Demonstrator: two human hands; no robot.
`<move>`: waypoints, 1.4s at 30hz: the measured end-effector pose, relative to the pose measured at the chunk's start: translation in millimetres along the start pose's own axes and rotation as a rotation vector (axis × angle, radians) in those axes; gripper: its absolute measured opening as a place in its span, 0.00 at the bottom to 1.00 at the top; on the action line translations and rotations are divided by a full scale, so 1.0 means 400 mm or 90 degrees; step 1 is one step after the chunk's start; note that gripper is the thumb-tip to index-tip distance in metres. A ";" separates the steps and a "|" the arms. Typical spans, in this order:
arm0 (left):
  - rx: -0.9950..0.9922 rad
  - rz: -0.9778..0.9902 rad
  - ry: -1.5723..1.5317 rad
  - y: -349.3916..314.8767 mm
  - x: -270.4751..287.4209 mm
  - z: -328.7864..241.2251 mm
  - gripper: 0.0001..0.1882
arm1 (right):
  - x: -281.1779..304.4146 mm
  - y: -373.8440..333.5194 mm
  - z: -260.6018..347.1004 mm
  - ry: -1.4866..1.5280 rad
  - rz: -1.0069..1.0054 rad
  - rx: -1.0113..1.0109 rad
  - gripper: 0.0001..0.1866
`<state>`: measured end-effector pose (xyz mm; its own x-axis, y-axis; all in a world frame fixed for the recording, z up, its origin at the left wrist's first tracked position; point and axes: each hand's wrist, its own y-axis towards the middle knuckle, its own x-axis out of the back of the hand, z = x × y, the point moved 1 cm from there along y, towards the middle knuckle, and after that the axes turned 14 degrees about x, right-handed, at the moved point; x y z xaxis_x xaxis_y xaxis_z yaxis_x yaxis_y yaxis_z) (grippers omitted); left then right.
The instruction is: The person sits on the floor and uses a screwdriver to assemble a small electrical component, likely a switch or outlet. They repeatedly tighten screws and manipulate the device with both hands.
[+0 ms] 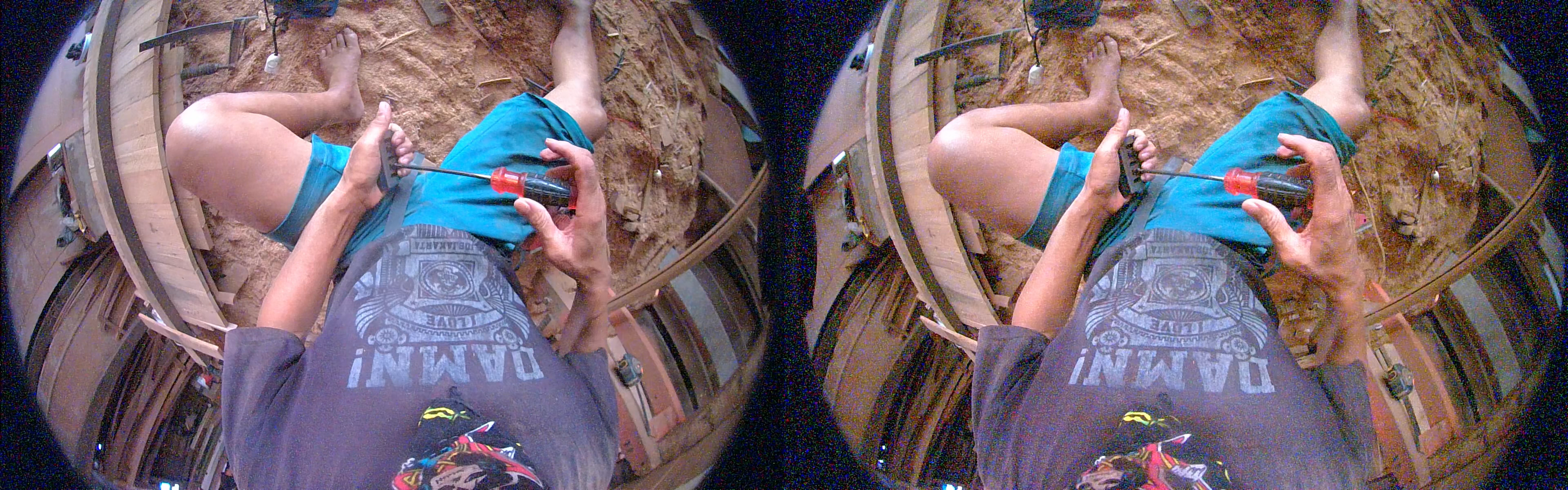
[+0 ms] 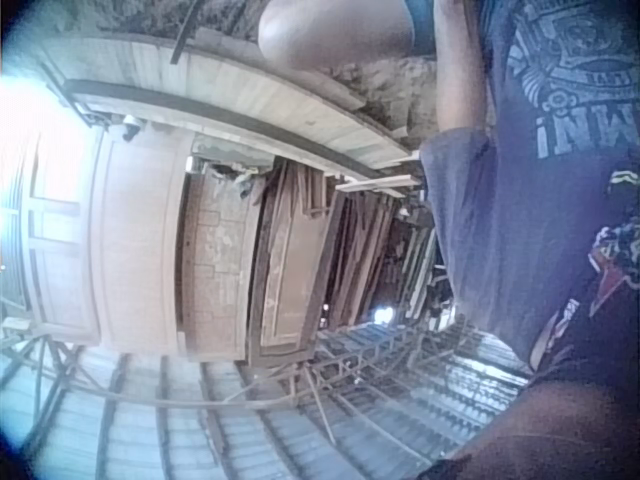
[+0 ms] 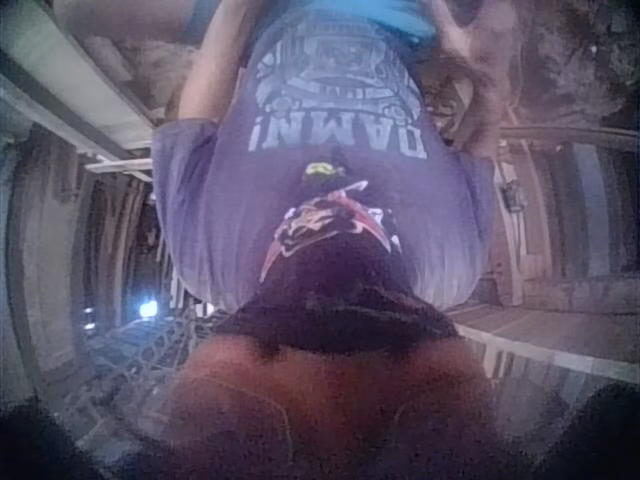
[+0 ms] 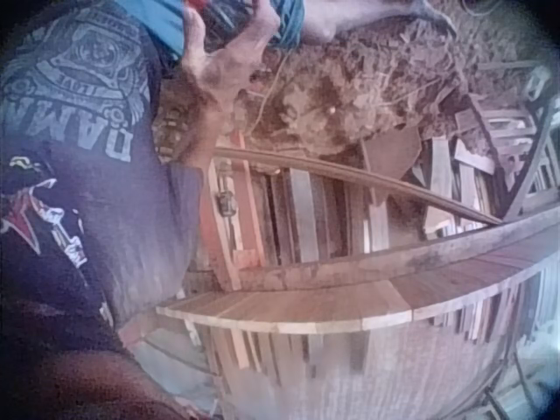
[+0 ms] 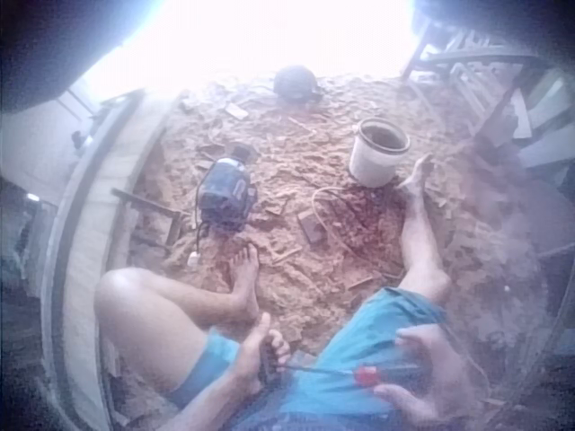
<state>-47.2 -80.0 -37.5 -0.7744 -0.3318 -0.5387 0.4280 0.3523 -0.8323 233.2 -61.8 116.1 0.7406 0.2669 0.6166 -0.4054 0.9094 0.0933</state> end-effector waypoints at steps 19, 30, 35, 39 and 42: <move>-0.003 -0.021 0.086 -0.005 0.006 0.013 0.33 | -0.021 -0.036 0.026 0.001 0.005 -0.074 0.19; 0.037 -0.018 0.191 -0.001 -0.002 0.049 0.34 | 0.043 -0.038 0.067 -0.104 0.345 0.193 0.28; 0.018 -0.017 0.234 -0.004 0.007 0.057 0.36 | 0.002 -0.077 0.060 -0.176 0.334 0.263 0.22; 0.023 -0.014 0.217 -0.021 0.007 0.046 0.36 | -0.016 -0.096 0.071 -0.160 0.315 0.242 0.23; 0.022 0.016 0.189 -0.026 0.019 0.044 0.35 | -0.024 -0.095 0.080 -0.136 0.281 0.216 0.24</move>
<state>-49.4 -101.7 -35.3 -0.8635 -0.0506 -0.5017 0.4608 0.3251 -0.8258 224.2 -109.2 131.6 0.3529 0.4944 0.7944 -0.8253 0.5645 0.0153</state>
